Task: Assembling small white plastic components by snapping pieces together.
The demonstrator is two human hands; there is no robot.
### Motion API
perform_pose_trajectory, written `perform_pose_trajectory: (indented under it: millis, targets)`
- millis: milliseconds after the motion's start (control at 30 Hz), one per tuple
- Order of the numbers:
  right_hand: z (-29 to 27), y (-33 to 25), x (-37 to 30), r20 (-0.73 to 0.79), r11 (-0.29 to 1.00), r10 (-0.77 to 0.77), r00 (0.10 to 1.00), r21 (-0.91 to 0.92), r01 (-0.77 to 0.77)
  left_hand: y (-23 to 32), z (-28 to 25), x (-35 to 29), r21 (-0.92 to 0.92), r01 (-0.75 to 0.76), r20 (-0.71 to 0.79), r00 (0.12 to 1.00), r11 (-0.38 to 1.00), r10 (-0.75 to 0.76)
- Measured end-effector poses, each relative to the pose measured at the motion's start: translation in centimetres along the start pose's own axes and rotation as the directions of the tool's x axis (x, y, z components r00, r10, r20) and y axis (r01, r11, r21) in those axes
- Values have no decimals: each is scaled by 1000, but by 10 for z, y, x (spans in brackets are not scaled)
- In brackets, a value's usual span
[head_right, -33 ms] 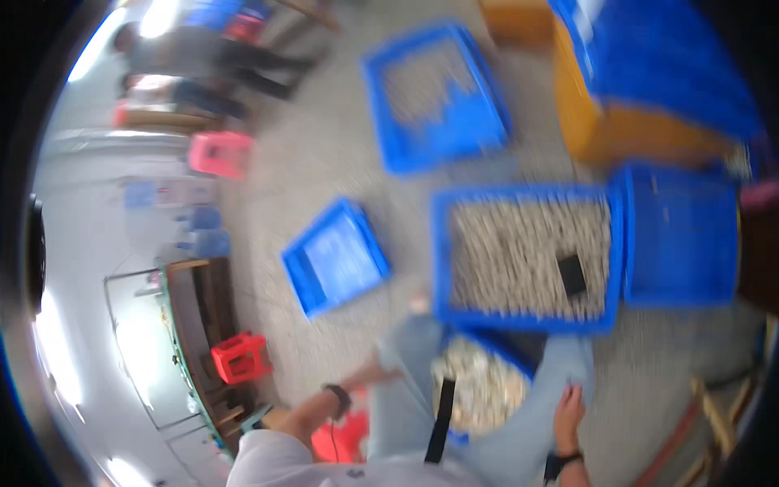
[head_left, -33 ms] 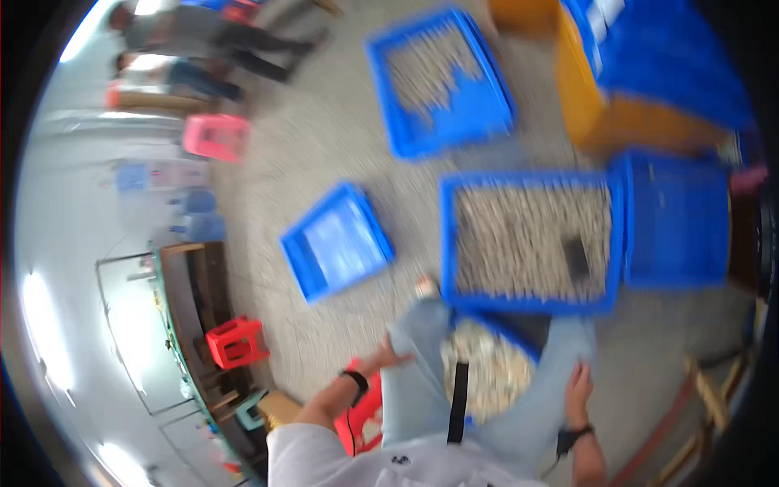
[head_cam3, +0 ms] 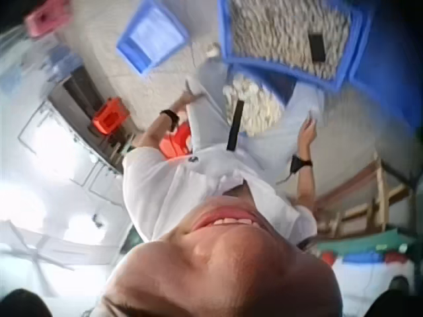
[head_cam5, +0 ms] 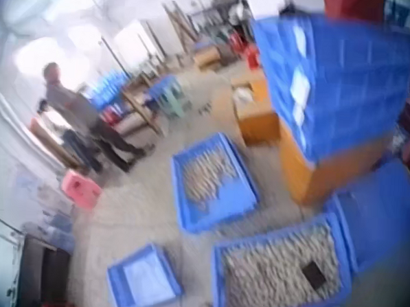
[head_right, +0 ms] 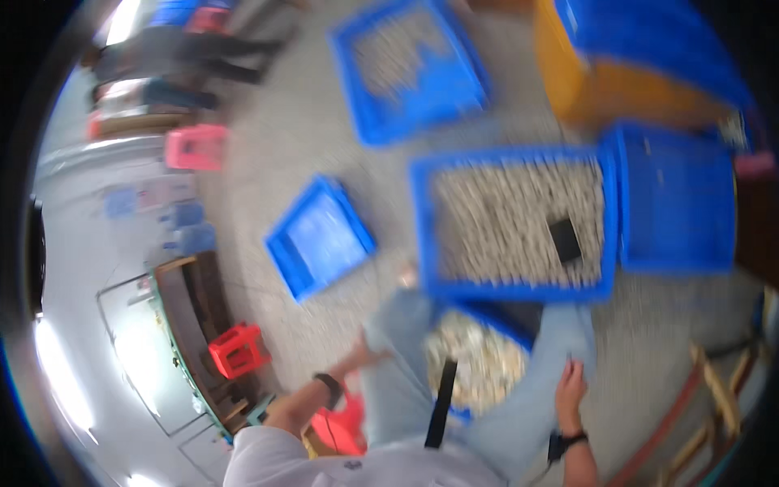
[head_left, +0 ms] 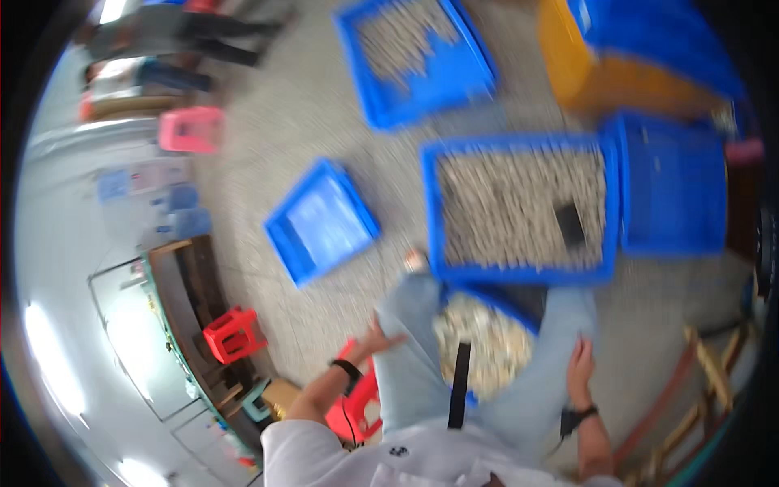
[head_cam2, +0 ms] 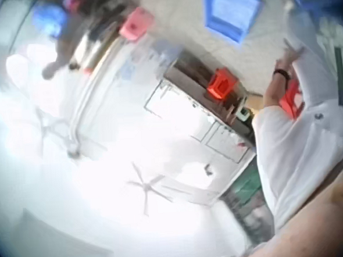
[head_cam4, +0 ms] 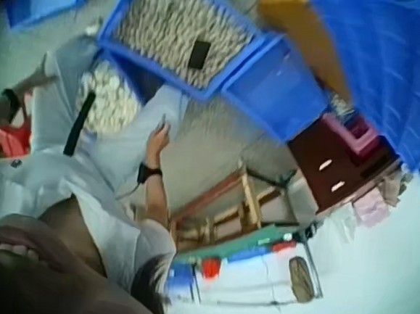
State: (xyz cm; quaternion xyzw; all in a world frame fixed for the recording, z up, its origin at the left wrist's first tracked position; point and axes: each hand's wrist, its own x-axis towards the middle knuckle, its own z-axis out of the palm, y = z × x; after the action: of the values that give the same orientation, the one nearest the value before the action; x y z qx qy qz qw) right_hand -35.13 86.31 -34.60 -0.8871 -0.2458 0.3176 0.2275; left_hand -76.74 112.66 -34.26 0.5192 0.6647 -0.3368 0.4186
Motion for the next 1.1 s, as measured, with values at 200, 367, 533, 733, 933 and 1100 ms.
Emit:
perform_pose_trajectory:
  millis: [200,367,533,733,933,1100]
  targets:
    - [-10,18,-19,-49,996,40,998,-76,-43,6,-8,-23,-182,-178,-49,984,967,172]
    - [-8,22,-13,-30,934,-79,996,-353,63,-8,9,-18,-70,-184,-39,983,981,181]
    - [1,52,-14,15,912,-113,994,-395,109,11,14,-16,84,-133,28,991,988,131]
    - [25,76,-1,-145,885,-315,938,-403,235,41,21,0,8,-95,-39,995,995,95]
    - [66,67,22,-451,897,-435,779,-142,419,65,44,38,1,-343,-248,910,939,333]
    - [115,56,28,-510,821,-521,684,-81,565,68,68,79,301,-515,-359,718,802,596]
